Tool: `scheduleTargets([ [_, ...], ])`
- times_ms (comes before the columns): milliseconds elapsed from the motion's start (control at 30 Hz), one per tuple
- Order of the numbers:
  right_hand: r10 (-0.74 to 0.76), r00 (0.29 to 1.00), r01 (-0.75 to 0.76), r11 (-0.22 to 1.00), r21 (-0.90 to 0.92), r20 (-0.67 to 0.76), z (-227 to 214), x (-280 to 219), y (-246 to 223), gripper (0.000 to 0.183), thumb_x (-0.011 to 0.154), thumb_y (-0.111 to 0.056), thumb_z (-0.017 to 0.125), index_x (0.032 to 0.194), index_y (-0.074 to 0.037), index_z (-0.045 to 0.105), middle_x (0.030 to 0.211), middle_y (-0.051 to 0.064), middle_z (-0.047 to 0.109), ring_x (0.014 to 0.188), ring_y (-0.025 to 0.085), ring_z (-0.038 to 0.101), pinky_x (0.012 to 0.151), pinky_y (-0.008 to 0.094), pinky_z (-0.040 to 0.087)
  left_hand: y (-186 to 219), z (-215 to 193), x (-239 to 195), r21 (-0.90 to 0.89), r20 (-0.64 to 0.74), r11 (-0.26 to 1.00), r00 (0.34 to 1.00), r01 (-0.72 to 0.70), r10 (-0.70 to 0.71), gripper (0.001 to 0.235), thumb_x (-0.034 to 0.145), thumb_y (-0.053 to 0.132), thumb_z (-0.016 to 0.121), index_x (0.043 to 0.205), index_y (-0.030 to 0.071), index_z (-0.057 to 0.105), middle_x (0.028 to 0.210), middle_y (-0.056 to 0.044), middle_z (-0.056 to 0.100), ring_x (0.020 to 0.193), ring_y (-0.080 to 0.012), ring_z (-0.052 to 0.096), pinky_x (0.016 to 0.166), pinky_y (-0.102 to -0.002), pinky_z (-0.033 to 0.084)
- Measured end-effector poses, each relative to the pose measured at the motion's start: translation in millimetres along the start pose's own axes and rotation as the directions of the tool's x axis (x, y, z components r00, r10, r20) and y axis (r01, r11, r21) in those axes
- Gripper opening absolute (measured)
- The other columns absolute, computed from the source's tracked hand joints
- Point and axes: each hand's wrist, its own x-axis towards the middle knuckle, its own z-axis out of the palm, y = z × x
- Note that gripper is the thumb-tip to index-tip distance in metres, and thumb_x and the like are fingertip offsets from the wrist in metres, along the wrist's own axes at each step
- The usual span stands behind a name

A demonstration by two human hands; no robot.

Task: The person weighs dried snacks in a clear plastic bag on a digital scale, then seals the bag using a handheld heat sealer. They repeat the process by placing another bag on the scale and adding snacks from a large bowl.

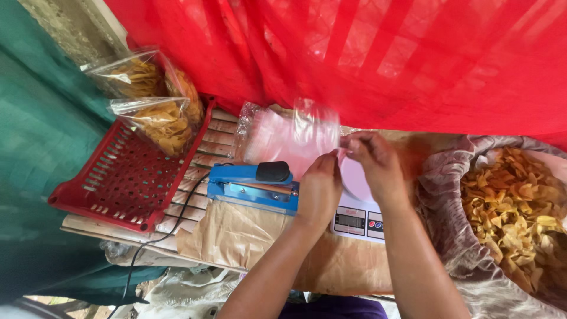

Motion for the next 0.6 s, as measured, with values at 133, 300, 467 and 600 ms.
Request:
scheduleTargets([
  [133, -0.050, 0.994, 0.058, 0.996, -0.074, 0.097, 9.3, -25.8, 11.2, 0.034, 0.102, -0.006, 0.063, 0.136, 0.000, 0.060, 0.123, 0.008, 0.066, 0.114, 0.014, 0.061, 0.101, 0.029, 0.050, -3.8, -2.3, 3.4, -0.254, 0.051, 0.945, 0.979, 0.205, -0.199, 0.015, 0.097, 0.008, 0.065, 0.107, -0.001, 0.072, 0.092, -0.020, 0.075, 0.083, -0.0334, 0.074, 0.072, -0.040, 0.057],
  [300, -0.029, 0.991, 0.038, 0.997, -0.067, 0.127, 5.5, -53.7, 18.8, 0.056, 0.098, -0.001, 0.066, 0.151, -0.002, 0.050, 0.125, 0.006, 0.062, 0.117, 0.012, 0.057, 0.103, 0.027, 0.047, -13.4, 11.9, -2.5, -0.617, 0.217, 0.680, 0.916, 0.396, -0.336, 0.011, 0.096, 0.011, 0.073, 0.099, 0.000, 0.069, 0.083, -0.006, 0.072, 0.074, -0.0113, 0.065, 0.067, -0.029, 0.053],
  [467, -0.128, 0.974, 0.122, 0.992, 0.040, 0.185, -4.1, -62.9, 17.1, 0.068, 0.088, 0.005, 0.068, 0.151, 0.001, 0.041, 0.141, 0.009, 0.058, 0.130, 0.014, 0.056, 0.108, 0.030, 0.048, -12.8, 14.8, -3.7, -0.793, 0.442, 0.286, 0.831, 0.538, -0.339, 0.013, 0.095, 0.011, 0.074, 0.090, 0.004, 0.065, 0.078, 0.001, 0.066, 0.071, -0.0068, 0.061, 0.067, -0.025, 0.053],
  [600, -0.119, 0.977, 0.139, 0.984, -0.108, 0.178, -23.6, -70.9, 3.6, 0.051, 0.095, 0.003, 0.065, 0.145, 0.004, 0.053, 0.129, 0.010, 0.067, 0.122, 0.013, 0.061, 0.104, 0.029, 0.051, 13.4, -0.5, -13.0, -0.708, 0.286, 0.636, 0.948, 0.308, -0.140, 0.015, 0.100, 0.012, 0.074, 0.095, 0.002, 0.065, 0.086, -0.001, 0.064, 0.081, -0.0074, 0.059, 0.073, -0.025, 0.050],
])
